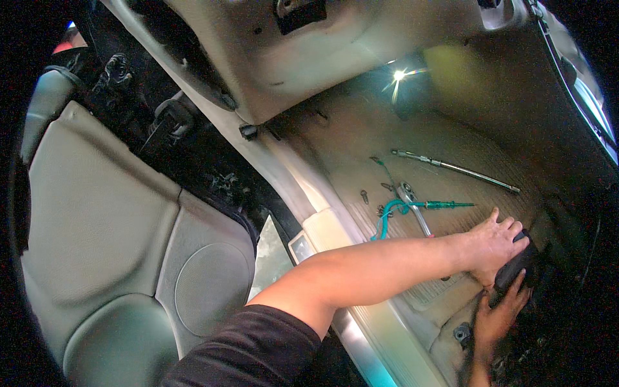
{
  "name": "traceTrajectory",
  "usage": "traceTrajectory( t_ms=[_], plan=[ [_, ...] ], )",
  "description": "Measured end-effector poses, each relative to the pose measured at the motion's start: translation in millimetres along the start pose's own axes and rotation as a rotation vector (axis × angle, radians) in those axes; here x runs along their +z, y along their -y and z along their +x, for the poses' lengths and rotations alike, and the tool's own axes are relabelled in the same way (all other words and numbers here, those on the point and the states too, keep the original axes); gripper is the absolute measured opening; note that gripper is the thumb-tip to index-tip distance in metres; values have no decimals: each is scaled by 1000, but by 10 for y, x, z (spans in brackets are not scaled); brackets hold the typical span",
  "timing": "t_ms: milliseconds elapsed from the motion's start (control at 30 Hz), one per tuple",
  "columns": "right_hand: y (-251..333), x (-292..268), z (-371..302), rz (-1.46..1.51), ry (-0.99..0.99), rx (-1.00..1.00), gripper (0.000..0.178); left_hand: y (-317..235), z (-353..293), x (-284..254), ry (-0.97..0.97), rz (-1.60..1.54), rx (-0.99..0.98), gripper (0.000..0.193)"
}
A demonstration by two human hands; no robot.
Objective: The person is working on the wiring and electronic components of a car seat. They disconnect and reconnect various wire harnesses and connectors, manipulating the seat's internal mechanisms. Tools such as a ratchet and screwdriver are visible on the floor mat nearby.
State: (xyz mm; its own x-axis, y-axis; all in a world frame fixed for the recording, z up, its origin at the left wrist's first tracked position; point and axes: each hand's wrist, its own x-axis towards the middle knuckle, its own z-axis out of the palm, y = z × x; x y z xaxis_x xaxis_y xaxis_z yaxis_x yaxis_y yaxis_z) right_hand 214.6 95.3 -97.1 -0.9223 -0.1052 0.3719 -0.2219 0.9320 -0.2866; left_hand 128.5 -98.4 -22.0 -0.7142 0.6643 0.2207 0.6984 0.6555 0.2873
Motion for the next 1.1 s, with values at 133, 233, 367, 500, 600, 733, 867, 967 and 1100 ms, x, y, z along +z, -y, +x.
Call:
traceTrajectory(
  t_ms=[133,233,367,500,600,733,867,967,1100],
  plan=[
    [-11,3,0,12,33,51,80,-48,8,6,-26,94,42,116],
    [21,-13,11,65,6,40,80,-77,18,9,-72,133,66,116],
    [3,24,3,89,-26,14,81,-62,50,65,-152,217,122,113],
    [83,-32,30,116,-4,38,83,-39,72,172,-191,259,108,111],
    [43,-19,29,129,29,79,83,-39,88,140,-178,268,106,112],
    [-17,32,28,123,34,63,84,-37,84,73,-140,255,96,113],
    [45,33,2,123,42,93,86,-16,56,69,-152,212,85,115],
    [98,-4,-46,147,106,171,89,-19,10,25,-67,134,14,117],
    [210,-57,-55,212,97,126,91,99,-13,168,-53,-68,-36,115]
  ],
)
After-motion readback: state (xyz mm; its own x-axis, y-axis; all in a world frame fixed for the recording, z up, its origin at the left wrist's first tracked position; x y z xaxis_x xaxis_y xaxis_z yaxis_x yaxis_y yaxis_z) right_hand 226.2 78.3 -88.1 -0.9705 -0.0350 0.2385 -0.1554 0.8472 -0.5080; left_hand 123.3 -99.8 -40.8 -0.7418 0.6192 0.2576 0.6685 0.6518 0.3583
